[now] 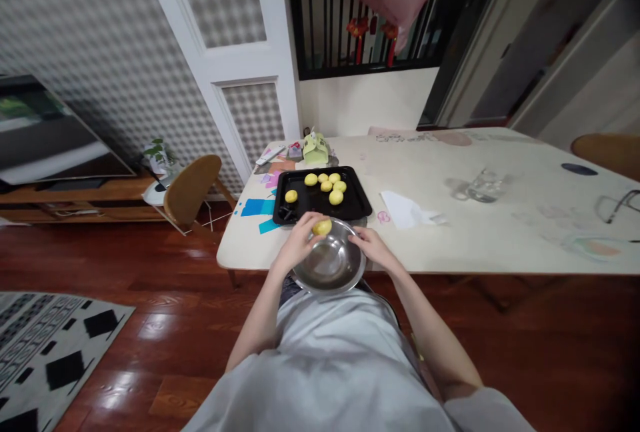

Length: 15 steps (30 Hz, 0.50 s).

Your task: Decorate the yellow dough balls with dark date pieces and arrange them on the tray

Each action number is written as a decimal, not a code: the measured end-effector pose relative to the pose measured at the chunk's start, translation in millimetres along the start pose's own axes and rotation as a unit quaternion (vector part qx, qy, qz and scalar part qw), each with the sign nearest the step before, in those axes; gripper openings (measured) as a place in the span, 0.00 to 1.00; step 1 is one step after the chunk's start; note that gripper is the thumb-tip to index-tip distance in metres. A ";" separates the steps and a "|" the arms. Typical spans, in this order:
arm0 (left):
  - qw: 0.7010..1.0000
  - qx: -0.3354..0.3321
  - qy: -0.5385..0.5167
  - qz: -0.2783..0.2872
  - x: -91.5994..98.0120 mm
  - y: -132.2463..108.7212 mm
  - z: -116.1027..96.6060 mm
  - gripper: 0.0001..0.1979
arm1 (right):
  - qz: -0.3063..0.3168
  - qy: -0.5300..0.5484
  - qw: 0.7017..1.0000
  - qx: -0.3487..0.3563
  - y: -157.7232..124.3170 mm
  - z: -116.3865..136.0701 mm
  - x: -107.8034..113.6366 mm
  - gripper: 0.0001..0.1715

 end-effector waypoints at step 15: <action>0.974 0.046 0.148 0.166 -23.0 -12.8 -4.9 0.27 | -0.014 -0.074 0.997 0.020 -3.4 7.9 8.1 0.23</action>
Point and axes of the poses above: each hand's wrist, its own y-axis towards the middle knuckle, its own x-axis out of the back of the hand, z = x × y, the point moved 8 cm from there along y, towards the middle knuckle, and after that the axes turned 6 degrees about -y, right-handed, at the moved point
